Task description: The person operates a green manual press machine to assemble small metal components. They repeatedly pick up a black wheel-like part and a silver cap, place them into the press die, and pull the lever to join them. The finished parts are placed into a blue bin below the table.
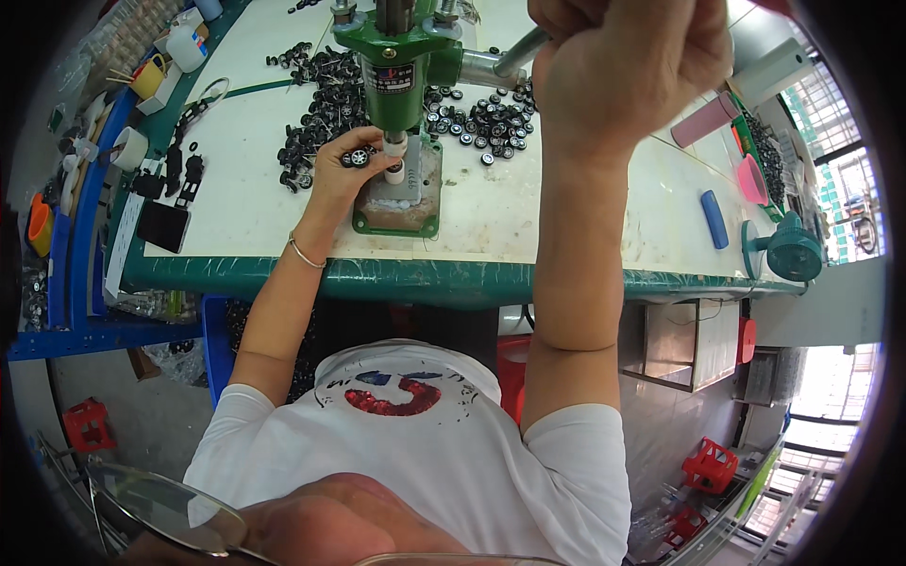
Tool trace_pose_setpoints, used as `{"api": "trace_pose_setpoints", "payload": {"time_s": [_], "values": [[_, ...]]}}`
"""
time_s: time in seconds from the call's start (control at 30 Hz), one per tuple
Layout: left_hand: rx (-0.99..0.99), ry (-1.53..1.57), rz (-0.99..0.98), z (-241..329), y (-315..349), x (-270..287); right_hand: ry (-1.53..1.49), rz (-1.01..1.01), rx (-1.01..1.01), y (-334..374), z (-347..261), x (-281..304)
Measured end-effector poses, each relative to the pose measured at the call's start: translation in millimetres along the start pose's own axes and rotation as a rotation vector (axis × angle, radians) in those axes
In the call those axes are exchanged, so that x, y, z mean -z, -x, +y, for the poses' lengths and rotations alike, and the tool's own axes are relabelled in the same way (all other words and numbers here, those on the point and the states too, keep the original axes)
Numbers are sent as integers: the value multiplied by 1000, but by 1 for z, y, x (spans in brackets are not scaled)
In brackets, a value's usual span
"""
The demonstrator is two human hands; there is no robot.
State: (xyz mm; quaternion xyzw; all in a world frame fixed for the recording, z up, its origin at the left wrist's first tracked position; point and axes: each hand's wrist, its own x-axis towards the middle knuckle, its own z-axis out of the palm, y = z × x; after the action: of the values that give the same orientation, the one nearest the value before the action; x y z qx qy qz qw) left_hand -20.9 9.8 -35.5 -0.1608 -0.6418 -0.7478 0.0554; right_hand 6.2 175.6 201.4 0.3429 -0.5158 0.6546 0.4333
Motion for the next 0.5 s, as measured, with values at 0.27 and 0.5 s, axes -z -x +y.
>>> {"api": "trace_pose_setpoints", "payload": {"time_s": [0.27,0.5], "values": [[-7,-25,11,-3,-4,1,-61,-97,-354,-62,55,15],[217,958,192,-15,-17,35,-264,-165,-733,-72,117,38]]}}
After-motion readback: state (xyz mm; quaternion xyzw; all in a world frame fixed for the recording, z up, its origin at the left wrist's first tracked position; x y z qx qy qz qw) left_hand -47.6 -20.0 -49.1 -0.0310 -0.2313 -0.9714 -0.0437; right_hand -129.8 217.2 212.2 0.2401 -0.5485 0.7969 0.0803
